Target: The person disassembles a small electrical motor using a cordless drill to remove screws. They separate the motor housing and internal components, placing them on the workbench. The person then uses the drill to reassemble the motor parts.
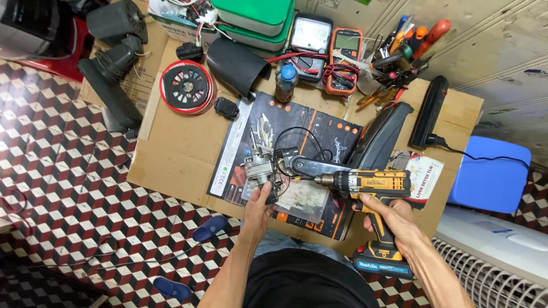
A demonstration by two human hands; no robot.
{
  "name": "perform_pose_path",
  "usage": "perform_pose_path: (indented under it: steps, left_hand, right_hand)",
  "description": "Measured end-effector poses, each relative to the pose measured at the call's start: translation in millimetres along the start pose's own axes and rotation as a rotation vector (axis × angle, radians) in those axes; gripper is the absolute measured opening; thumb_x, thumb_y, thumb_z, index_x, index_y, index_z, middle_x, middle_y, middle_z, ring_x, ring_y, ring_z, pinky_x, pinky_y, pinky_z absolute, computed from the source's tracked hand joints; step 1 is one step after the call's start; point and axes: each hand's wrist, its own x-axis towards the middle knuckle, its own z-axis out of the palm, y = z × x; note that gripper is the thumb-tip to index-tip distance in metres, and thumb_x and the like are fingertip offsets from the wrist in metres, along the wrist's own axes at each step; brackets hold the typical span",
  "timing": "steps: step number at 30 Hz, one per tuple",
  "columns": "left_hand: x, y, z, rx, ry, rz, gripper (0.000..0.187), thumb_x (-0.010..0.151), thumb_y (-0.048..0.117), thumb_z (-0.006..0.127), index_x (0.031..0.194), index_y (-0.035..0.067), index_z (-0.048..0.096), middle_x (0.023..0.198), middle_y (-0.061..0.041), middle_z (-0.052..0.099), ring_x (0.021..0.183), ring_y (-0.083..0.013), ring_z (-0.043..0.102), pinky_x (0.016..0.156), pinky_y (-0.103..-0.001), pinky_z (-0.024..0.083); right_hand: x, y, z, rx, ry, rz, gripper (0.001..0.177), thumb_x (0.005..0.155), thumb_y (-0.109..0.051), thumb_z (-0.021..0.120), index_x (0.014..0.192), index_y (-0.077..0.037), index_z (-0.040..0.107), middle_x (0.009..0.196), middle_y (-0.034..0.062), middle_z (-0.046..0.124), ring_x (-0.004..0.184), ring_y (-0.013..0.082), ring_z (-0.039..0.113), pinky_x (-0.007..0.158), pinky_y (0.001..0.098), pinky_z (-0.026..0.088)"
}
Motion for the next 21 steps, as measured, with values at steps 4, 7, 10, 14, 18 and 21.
perform_pose_path:
  steps: [4,7,10,14,18,21]
  left_hand:
    - [0.7,-1.5,2.2,-0.035,-0.022,0.017,0.046,0.087,0.043,0.076,0.118,0.01,0.066,0.099,0.002,0.07,0.085,-0.0097,0.061,0.074,-0.027,0.048]
    - [-0.5,-2.1,1.5,-0.008,0.014,0.003,0.049,0.087,0.045,0.074,0.121,0.011,0.067,0.098,0.002,0.07,0.084,-0.009,0.06,0.073,-0.027,0.048]
    - [3.8,-6.2,-1.0,0.015,0.004,0.008,0.05,0.088,0.046,0.073,0.121,0.01,0.066,0.099,0.002,0.07,0.085,-0.0084,0.06,0.073,-0.026,0.048]
    - [6.8,-7.3,-1.8,0.025,0.009,-0.013,0.049,0.088,0.047,0.073,0.12,0.009,0.066,0.097,0.001,0.069,0.085,-0.0098,0.06,0.074,-0.027,0.049]
    - [6.5,-5.1,-2.6,-0.012,-0.014,-0.033,0.045,0.087,0.045,0.075,0.116,0.012,0.065,0.097,0.003,0.07,0.086,-0.0093,0.06,0.075,-0.027,0.049]
    - [5.9,-3.9,-2.5,0.001,-0.026,-0.027,0.045,0.086,0.044,0.076,0.116,0.012,0.067,0.096,0.003,0.07,0.086,-0.0089,0.061,0.075,-0.027,0.05]
  right_hand:
    - [12.7,3.0,2.2,0.027,-0.047,-0.01,0.04,0.081,-0.03,0.079,0.103,0.002,0.076,0.083,0.0176,0.078,0.047,0.0159,0.06,0.043,0.0285,0.051]
    - [21.5,7.2,4.8,0.032,-0.063,-0.015,0.038,0.08,-0.029,0.079,0.103,0.001,0.076,0.081,0.0175,0.077,0.046,0.0163,0.061,0.041,0.0274,0.052]
    - [20.3,3.9,8.0,0.025,-0.067,-0.031,0.036,0.08,-0.029,0.078,0.101,0.001,0.077,0.08,0.0171,0.077,0.046,0.0153,0.062,0.04,0.0259,0.051]
    - [21.1,1.9,6.6,-0.006,-0.064,-0.03,0.037,0.081,-0.029,0.079,0.099,0.003,0.075,0.08,0.0187,0.076,0.044,0.0163,0.06,0.039,0.0268,0.05]
    - [18.4,-2.8,6.5,-0.037,-0.06,-0.038,0.038,0.081,-0.03,0.078,0.101,0.002,0.074,0.08,0.0187,0.077,0.044,0.0161,0.06,0.039,0.027,0.05]
    - [19.3,-1.5,5.0,-0.011,-0.065,-0.021,0.039,0.081,-0.03,0.078,0.102,0.002,0.075,0.081,0.0196,0.077,0.045,0.0159,0.06,0.04,0.0275,0.051]
